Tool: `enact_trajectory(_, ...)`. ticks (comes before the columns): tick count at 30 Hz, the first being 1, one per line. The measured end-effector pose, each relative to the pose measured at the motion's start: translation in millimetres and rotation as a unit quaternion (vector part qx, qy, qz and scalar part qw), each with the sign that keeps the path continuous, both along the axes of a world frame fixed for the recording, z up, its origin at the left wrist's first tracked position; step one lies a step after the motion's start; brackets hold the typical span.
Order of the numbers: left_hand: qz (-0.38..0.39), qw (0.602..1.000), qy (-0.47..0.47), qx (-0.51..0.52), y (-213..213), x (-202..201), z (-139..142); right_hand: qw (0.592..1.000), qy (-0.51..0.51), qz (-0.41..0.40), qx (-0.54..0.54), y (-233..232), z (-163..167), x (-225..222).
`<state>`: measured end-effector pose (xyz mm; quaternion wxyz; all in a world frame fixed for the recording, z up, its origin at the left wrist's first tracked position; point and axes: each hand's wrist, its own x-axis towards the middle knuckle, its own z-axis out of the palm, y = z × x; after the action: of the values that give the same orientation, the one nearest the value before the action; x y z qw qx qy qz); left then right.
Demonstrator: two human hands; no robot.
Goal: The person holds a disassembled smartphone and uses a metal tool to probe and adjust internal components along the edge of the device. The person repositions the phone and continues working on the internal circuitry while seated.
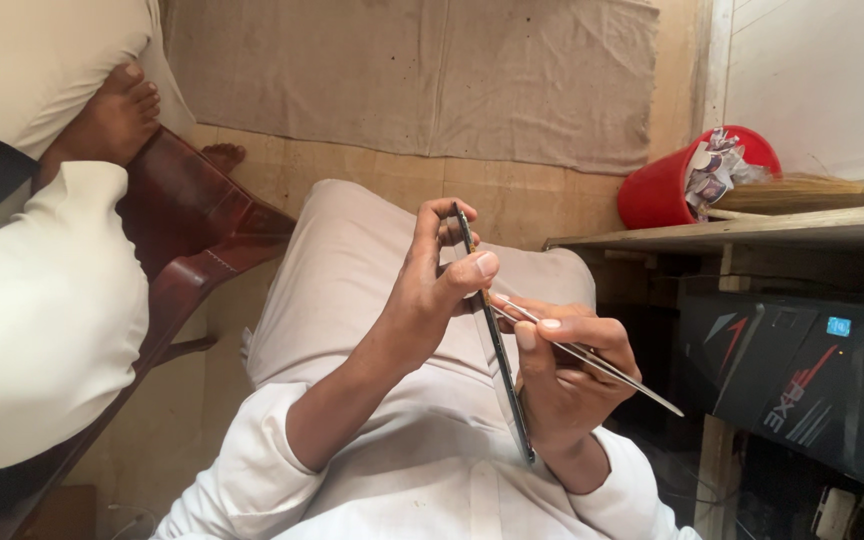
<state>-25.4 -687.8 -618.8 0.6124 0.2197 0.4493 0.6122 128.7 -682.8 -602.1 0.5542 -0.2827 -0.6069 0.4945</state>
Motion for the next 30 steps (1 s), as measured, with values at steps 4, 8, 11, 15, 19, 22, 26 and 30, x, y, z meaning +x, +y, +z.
enact_trajectory(4, -0.009, 1.000, -0.007, -0.028, 0, 1, 0, 1.000, -0.026, -0.009, -0.001, -2, 1, -2)
enact_trajectory(8, -0.019, 0.999, -0.003, -0.041, 0, 1, -2, 0.998, 0.035, -0.020, -0.051, -2, -3, -6)
enact_trajectory(11, -0.028, 0.999, -0.011, -0.039, 0, 3, -2, 0.996, 0.069, -0.001, -0.053, -2, -6, -5)
enact_trajectory(15, -0.031, 0.999, -0.025, -0.038, 1, 4, -2, 0.998, 0.051, -0.001, -0.048, -1, -9, -1)
enact_trajectory(19, -0.036, 0.997, -0.053, -0.039, 1, 6, -1, 0.997, 0.051, -0.012, -0.051, -2, -12, -2)
enact_trajectory(22, -0.053, 0.996, -0.057, -0.048, 2, 7, -1, 0.995, 0.082, -0.020, -0.054, -4, -14, -4)
enact_trajectory(26, -0.049, 0.996, -0.051, -0.046, 2, 7, -1, 0.997, 0.064, -0.020, -0.049, -3, -13, -1)
enact_trajectory(30, -0.049, 0.996, -0.056, -0.046, 3, 9, -2, 0.997, 0.061, -0.015, -0.036, -2, -13, -1)
